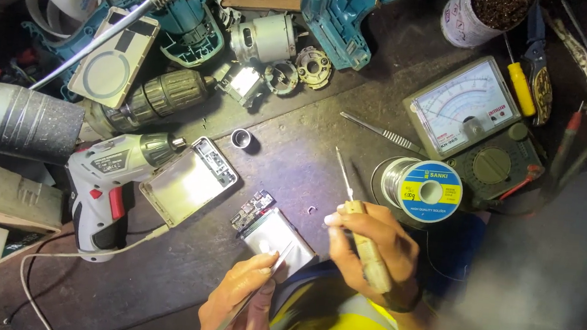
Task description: Soldering small electronic components onto a circuit board using a soldering iron and solder wire on a repair bench.
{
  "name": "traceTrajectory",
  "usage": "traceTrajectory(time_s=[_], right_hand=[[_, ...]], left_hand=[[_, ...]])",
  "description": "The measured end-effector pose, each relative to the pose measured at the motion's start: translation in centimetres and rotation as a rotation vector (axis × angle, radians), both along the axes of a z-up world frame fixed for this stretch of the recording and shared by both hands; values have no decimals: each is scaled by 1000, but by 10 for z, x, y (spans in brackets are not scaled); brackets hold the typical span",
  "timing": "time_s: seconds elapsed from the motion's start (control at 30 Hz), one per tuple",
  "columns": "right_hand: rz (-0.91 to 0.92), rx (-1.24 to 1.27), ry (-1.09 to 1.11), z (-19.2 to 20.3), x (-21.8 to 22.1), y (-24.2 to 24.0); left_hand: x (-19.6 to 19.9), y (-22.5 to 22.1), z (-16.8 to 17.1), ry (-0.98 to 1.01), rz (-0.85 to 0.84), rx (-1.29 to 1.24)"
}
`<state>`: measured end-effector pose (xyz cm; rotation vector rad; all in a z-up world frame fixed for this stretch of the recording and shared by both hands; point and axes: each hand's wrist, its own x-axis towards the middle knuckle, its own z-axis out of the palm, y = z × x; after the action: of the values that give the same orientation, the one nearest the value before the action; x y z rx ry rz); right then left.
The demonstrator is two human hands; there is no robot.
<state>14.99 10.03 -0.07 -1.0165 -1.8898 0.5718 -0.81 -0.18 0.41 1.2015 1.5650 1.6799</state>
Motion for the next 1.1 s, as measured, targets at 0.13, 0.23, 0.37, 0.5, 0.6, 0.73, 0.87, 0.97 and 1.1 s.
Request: traceTrajectory(time_s=[0.13,0.23,0.37,0.5,0.6,0.73,0.87,0.97,1.1], right_hand=[[94,6,1,-7,10,4],[216,38,4,-11,13,11],[342,-7,-62,-6,4,19],[399,-59,-58,-14,5,22],[396,-33,-56,-17,-1,22],[264,91,-68,-21,-12,15],[50,191,-92,-16,-26,9],[46,123,-44,-5,-21,8],[-49,40,-25,-4,-11,10]], left_hand=[[-7,-3,-1,72,-4,-20],[-11,-4,-1,107,-14,-4],[-12,-2,6,127,-10,-7],[-14,-2,6,140,4,-11],[-13,0,8,147,-9,-21],[-13,2,5,148,-14,11],[-13,1,4,159,1,29],[-14,0,7,128,8,8],[-17,-2,8,127,9,-1]])
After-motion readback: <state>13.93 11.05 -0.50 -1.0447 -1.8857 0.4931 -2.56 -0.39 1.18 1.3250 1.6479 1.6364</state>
